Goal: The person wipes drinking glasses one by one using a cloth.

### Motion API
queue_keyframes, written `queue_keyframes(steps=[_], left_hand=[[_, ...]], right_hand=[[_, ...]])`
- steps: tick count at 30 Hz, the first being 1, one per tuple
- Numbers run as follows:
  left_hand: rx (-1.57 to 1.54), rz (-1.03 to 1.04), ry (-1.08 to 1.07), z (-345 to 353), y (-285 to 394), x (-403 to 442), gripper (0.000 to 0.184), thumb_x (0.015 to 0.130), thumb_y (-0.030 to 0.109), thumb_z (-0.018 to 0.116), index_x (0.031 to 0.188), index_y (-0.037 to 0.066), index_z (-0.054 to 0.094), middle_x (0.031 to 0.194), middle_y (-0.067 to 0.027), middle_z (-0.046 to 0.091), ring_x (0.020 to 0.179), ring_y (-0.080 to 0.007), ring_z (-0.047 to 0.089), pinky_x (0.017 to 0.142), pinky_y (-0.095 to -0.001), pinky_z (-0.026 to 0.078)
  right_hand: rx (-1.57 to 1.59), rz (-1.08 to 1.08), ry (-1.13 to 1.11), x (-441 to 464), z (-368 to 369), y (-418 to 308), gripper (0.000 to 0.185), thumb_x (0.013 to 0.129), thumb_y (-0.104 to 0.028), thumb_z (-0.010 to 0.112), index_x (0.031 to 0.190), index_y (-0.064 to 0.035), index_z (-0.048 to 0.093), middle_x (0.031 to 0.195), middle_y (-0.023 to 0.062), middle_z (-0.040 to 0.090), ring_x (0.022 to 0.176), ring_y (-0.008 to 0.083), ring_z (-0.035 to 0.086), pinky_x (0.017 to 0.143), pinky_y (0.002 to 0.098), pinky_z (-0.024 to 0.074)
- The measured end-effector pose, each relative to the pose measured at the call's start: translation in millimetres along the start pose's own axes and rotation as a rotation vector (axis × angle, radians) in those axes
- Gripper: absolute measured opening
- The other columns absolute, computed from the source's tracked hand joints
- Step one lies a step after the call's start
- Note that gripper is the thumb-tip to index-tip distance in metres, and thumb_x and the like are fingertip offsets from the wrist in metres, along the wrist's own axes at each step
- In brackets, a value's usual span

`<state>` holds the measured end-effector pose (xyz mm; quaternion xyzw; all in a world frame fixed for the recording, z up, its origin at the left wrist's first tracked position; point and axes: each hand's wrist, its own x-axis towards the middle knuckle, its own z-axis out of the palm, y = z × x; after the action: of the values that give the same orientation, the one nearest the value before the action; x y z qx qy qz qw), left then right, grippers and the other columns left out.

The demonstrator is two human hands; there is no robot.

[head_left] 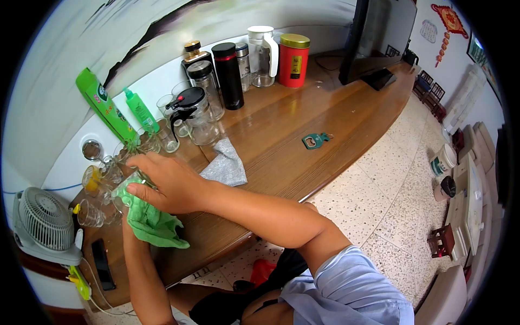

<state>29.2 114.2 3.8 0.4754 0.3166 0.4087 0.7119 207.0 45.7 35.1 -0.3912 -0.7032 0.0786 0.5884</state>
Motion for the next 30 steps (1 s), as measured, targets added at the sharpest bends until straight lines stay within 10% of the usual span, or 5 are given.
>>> queue_keyframes(steps=[7,13,21,30], left_hand=[[0.099,0.153,-0.006,-19,-8,14,0.016,0.102,0.017,0.069,0.111,0.004,0.068,0.099,-0.0032,0.071,0.086,-0.0131,0.069,0.071,-0.0314,0.057],[0.506,0.561,0.042,-30,-14,15,0.005,0.1,0.008,0.065,0.101,0.004,0.068,0.091,-0.0005,0.068,0.083,-0.0116,0.065,0.069,-0.031,0.054],[-0.091,-0.1,-0.081,4,9,-12,0.025,0.104,0.02,0.07,0.124,0.007,0.064,0.11,-0.004,0.069,0.093,-0.0153,0.07,0.074,-0.0319,0.061],[0.434,0.632,0.078,-9,-9,-5,0.02,0.085,-0.005,0.076,0.103,0.004,0.072,0.094,-0.0003,0.074,0.085,-0.0128,0.069,0.075,-0.0324,0.057]], right_hand=[[0.004,-0.121,0.022,3,3,10,0.039,0.107,-0.04,0.064,0.12,-0.0035,0.066,0.099,0.0215,0.07,0.088,0.0418,0.068,0.08,0.0487,0.054],[0.075,0.269,-0.126,4,1,13,0.049,0.11,-0.049,0.057,0.098,-0.0033,0.07,0.078,0.0196,0.068,0.074,0.0386,0.069,0.069,0.0447,0.0531],[0.022,-0.087,-0.03,2,5,1,0.048,0.108,-0.044,0.062,0.135,-0.0041,0.063,0.117,0.021,0.069,0.094,0.0364,0.069,0.079,0.0436,0.0546],[0.081,0.293,-0.135,4,2,-2,0.053,0.11,-0.051,0.056,0.11,-0.0002,0.068,0.086,0.0224,0.071,0.085,0.0378,0.072,0.077,0.0441,0.0551]])
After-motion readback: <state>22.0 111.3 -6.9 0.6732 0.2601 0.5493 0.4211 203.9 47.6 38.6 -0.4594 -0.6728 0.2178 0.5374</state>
